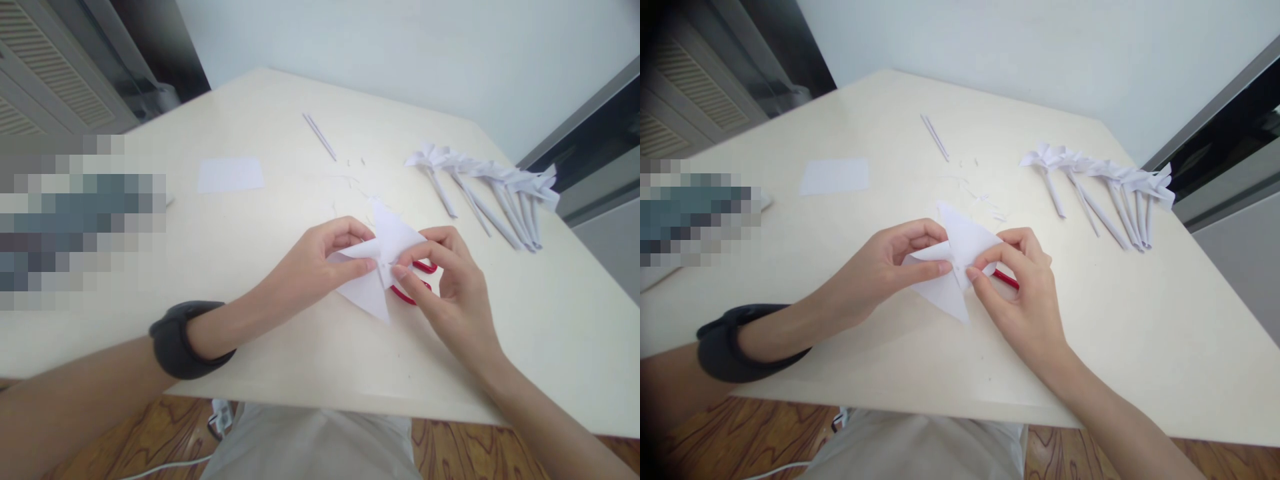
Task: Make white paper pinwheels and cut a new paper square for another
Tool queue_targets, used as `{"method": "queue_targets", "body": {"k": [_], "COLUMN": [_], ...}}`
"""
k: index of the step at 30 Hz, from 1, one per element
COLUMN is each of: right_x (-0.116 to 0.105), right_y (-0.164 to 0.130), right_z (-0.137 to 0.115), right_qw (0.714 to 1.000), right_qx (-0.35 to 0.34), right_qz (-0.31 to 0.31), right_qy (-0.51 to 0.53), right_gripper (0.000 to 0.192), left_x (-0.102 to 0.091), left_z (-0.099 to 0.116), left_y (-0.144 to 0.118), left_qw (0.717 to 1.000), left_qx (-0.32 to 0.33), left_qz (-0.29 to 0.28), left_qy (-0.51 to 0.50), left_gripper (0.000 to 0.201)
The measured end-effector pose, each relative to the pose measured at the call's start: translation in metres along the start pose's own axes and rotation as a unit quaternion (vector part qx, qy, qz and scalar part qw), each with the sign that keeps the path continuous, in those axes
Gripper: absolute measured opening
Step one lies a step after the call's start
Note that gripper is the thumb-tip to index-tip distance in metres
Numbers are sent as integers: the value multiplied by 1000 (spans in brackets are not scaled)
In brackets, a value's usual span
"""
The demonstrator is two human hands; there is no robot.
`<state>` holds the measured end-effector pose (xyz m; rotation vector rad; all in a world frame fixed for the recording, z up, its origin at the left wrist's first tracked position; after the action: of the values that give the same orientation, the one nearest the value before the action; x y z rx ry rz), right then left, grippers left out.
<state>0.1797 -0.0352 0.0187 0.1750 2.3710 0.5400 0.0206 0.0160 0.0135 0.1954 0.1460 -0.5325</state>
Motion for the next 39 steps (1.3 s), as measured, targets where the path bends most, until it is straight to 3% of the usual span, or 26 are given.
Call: {"method": "queue_targets", "body": {"k": [12,26,39], "right_x": [6,7,8], "right_y": [-1,-2,-2], "right_z": [-1,-5,1], "right_qw": [999,999,1000], "right_qx": [27,20,17], "right_qz": [-17,-3,12], "right_qy": [22,-26,-1], "right_gripper": [5,4,2], "left_x": [4,5,6], "left_z": [3,5,2], "left_y": [-4,-6,-6], "left_qw": [999,998,998], "left_qx": [18,12,30], "left_qz": [-1,1,5], "left_qy": [37,58,57], "left_gripper": [14,12,14]}}
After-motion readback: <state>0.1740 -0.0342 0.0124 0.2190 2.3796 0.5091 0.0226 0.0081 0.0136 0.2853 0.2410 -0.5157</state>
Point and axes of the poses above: each hand's wrist, its own y-axis towards the middle knuckle, its own x-axis out of the palm, z = x × y, the point moved 3 cm from there along y, towards the middle knuckle, and after that the axes turned 1 degree about -x, right-handed, at the moved point
